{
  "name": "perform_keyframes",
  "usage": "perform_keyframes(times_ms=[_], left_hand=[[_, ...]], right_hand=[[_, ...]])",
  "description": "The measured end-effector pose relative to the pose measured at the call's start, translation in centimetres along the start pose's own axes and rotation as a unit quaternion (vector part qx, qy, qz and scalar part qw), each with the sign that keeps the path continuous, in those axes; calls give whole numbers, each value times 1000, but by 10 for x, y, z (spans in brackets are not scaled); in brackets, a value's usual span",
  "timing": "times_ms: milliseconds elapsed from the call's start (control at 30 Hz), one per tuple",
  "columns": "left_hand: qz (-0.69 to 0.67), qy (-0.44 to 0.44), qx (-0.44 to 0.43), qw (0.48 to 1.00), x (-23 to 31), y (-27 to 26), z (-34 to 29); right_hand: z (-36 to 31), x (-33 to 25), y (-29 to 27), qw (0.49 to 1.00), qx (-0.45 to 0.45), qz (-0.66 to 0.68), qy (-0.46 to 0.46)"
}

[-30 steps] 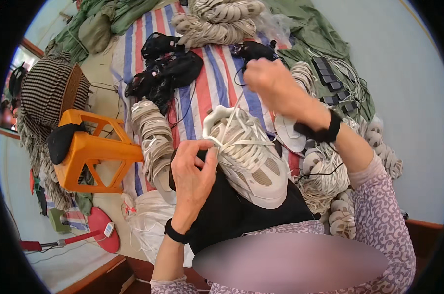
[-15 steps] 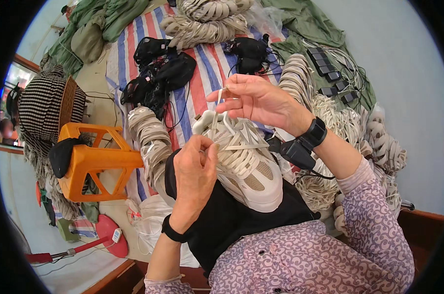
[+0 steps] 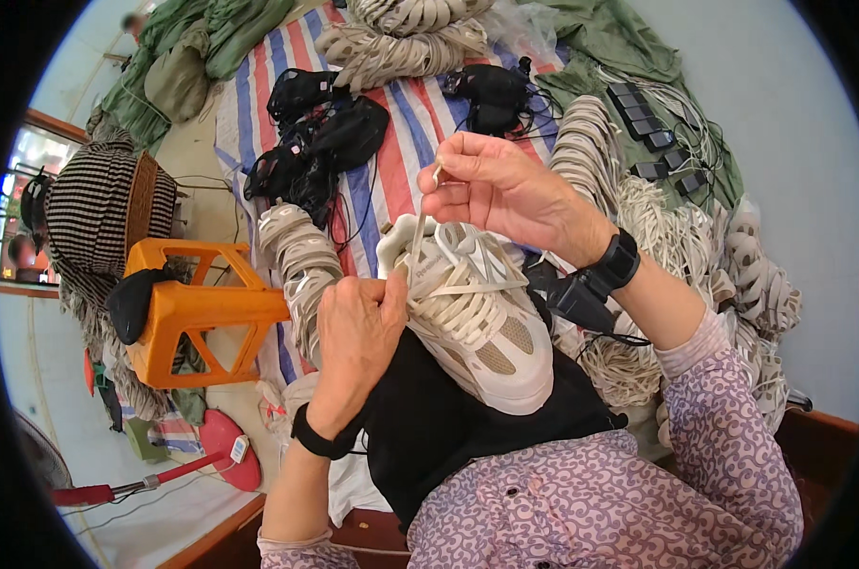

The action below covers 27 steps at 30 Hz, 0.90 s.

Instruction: Lacing a pair of white and tan sneakers.

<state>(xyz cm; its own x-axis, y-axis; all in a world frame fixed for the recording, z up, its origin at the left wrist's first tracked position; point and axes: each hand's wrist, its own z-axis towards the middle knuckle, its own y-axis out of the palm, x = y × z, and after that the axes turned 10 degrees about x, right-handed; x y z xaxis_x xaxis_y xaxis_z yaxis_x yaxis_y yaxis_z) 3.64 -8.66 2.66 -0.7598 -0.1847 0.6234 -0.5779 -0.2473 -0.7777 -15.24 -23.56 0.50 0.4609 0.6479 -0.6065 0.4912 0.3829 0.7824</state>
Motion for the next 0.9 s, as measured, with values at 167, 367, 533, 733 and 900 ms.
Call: perform_keyframes(times_ms=[167, 367, 533, 733, 900], left_hand=[[-95, -107, -131, 981, -4, -10, 11], [-189, -183, -184, 947, -2, -20, 13], [-207, -101, -208, 951, -10, -25, 14], [-168, 6, -193, 967, -25, -29, 19], [-176, -20, -184, 967, -30, -22, 17]], right_hand=[[-2, -1, -7, 1000, 0, 9, -6], [1, -3, -25, 999, 13, 21, -23], [14, -24, -56, 991, 79, -10, -105], [34, -80, -83, 965, 163, -98, -181], [34, -81, -58, 951, 125, -215, -185]])
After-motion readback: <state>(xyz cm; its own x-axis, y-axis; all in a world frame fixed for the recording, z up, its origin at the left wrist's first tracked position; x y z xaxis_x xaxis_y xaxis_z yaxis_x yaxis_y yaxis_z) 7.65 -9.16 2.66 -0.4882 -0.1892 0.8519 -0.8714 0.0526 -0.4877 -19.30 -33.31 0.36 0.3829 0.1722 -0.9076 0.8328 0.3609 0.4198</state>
